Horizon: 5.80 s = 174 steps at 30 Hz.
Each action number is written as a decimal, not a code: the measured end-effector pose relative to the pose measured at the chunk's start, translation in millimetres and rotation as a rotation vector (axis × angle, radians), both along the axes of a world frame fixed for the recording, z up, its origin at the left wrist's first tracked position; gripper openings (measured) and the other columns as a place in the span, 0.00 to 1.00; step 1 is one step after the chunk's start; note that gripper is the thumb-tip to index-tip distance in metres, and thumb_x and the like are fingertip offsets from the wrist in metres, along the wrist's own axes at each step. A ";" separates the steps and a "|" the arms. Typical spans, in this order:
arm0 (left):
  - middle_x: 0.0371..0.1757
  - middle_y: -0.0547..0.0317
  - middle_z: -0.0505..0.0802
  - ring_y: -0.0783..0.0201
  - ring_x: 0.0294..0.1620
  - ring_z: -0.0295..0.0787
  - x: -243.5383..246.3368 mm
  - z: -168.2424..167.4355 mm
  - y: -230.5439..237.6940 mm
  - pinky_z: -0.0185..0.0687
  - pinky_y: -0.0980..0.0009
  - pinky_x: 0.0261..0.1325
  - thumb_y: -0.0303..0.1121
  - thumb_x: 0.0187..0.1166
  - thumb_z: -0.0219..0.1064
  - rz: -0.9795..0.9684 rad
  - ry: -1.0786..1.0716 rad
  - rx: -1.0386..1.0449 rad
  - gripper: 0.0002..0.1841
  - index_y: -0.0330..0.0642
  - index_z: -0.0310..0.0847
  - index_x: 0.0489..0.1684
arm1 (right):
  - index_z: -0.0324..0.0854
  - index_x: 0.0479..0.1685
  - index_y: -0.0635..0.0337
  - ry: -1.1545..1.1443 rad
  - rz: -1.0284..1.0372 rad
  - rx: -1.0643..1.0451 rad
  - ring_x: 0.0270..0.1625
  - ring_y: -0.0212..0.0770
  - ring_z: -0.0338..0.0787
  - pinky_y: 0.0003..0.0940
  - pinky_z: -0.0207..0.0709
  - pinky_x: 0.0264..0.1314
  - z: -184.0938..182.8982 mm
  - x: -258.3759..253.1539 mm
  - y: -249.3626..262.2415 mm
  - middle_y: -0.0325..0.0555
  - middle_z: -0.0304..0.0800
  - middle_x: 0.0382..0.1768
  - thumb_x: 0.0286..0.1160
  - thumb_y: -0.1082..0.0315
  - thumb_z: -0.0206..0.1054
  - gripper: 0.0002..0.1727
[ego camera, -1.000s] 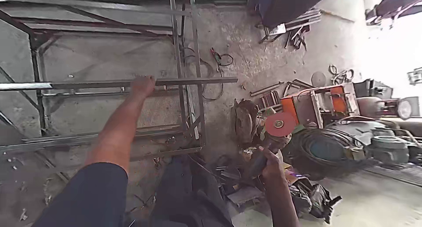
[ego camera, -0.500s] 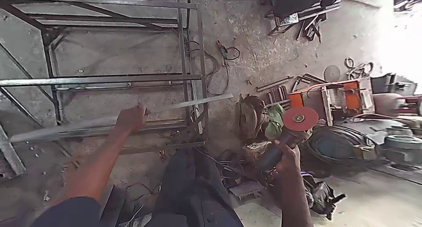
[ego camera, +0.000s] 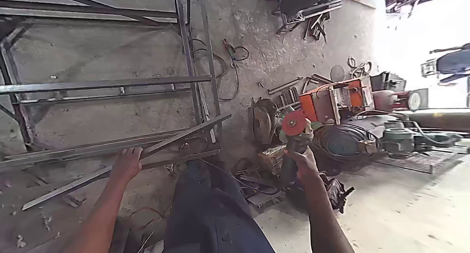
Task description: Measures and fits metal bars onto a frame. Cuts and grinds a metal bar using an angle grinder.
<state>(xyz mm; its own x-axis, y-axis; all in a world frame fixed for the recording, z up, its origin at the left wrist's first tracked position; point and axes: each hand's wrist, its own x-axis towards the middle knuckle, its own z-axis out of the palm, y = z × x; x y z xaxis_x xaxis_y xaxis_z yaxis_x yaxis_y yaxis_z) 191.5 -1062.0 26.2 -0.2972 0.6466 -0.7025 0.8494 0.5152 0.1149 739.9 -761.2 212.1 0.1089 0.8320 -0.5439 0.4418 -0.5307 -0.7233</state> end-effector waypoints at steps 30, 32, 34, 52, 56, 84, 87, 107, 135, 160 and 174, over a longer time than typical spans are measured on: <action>0.41 0.40 0.93 0.40 0.48 0.92 109.2 -28.4 180.2 0.82 0.30 0.53 0.77 0.69 0.62 0.076 -0.432 -0.267 0.41 0.41 0.88 0.45 | 0.75 0.71 0.48 -0.350 0.567 -0.349 0.52 0.44 0.93 0.54 0.88 0.55 -113.1 -54.2 31.9 0.48 0.92 0.51 0.37 0.51 0.87 0.48; 0.43 0.40 0.93 0.40 0.50 0.92 108.7 -31.6 180.7 0.82 0.30 0.54 0.78 0.68 0.62 0.066 -0.434 -0.283 0.43 0.40 0.88 0.46 | 0.74 0.73 0.48 -0.365 0.572 -0.350 0.53 0.45 0.93 0.54 0.87 0.55 -112.8 -55.2 32.5 0.48 0.92 0.52 0.37 0.51 0.87 0.49; 0.44 0.40 0.93 0.39 0.52 0.92 108.2 -32.1 181.5 0.82 0.30 0.56 0.79 0.67 0.61 0.069 -0.434 -0.297 0.43 0.41 0.89 0.48 | 0.74 0.73 0.48 -0.364 0.568 -0.354 0.53 0.44 0.93 0.54 0.87 0.56 -113.3 -55.6 32.5 0.49 0.92 0.52 0.37 0.51 0.87 0.49; 0.41 0.40 0.93 0.40 0.49 0.92 105.3 -45.5 177.9 0.83 0.30 0.54 0.84 0.63 0.56 0.034 -0.460 -0.268 0.47 0.41 0.90 0.41 | 0.72 0.74 0.49 -0.430 0.599 -0.364 0.53 0.48 0.92 0.57 0.86 0.55 -106.7 -65.8 35.6 0.51 0.91 0.52 0.40 0.51 0.87 0.49; 0.40 0.41 0.93 0.40 0.48 0.92 105.1 -45.4 178.1 0.83 0.30 0.53 0.84 0.63 0.56 0.033 -0.466 -0.273 0.48 0.41 0.90 0.41 | 0.73 0.73 0.49 -0.402 0.587 -0.371 0.52 0.47 0.93 0.56 0.87 0.54 -105.9 -66.5 36.9 0.50 0.91 0.51 0.38 0.51 0.87 0.49; 0.35 0.46 0.93 0.44 0.43 0.92 109.3 -44.5 173.7 0.85 0.33 0.48 0.81 0.65 0.62 0.041 -0.479 -0.228 0.42 0.44 0.91 0.37 | 0.74 0.72 0.47 -0.457 0.610 -0.351 0.52 0.45 0.93 0.55 0.87 0.54 -113.3 -54.8 23.7 0.47 0.92 0.51 0.38 0.49 0.86 0.48; 0.36 0.47 0.93 0.44 0.44 0.92 114.3 -32.3 175.1 0.84 0.34 0.47 0.81 0.66 0.60 0.009 -0.414 -0.220 0.41 0.45 0.89 0.36 | 0.75 0.71 0.48 -0.423 0.593 -0.330 0.52 0.44 0.92 0.54 0.87 0.55 -112.7 -51.9 20.9 0.46 0.92 0.51 0.37 0.48 0.85 0.48; 0.39 0.48 0.94 0.44 0.45 0.93 118.6 -33.7 171.8 0.85 0.33 0.46 0.84 0.64 0.57 0.013 -0.343 -0.261 0.43 0.49 0.89 0.39 | 0.73 0.74 0.47 -0.457 0.612 -0.345 0.54 0.45 0.92 0.55 0.86 0.57 -111.8 -66.0 33.3 0.49 0.91 0.52 0.41 0.49 0.86 0.48; 0.40 0.47 0.94 0.44 0.47 0.93 119.7 -39.2 169.5 0.85 0.33 0.50 0.84 0.62 0.58 0.047 -0.387 -0.278 0.44 0.47 0.89 0.42 | 0.72 0.76 0.50 -0.483 0.584 -0.307 0.57 0.46 0.91 0.57 0.85 0.58 -132.5 -33.7 8.7 0.50 0.91 0.55 0.40 0.49 0.85 0.51; 0.40 0.47 0.93 0.45 0.47 0.93 115.7 -29.7 174.8 0.85 0.34 0.49 0.84 0.63 0.59 0.052 -0.397 -0.283 0.43 0.47 0.89 0.38 | 0.70 0.78 0.52 -0.420 0.614 -0.240 0.57 0.42 0.91 0.51 0.86 0.60 -119.1 -63.4 24.4 0.49 0.91 0.57 0.39 0.51 0.86 0.52; 0.39 0.52 0.94 0.47 0.46 0.93 116.2 -31.1 170.9 0.86 0.34 0.46 0.90 0.53 0.55 0.077 -0.371 -0.279 0.47 0.53 0.89 0.39 | 0.68 0.81 0.55 -0.368 0.601 -0.206 0.64 0.39 0.89 0.45 0.84 0.67 -122.7 -68.1 28.1 0.49 0.89 0.63 0.44 0.54 0.87 0.53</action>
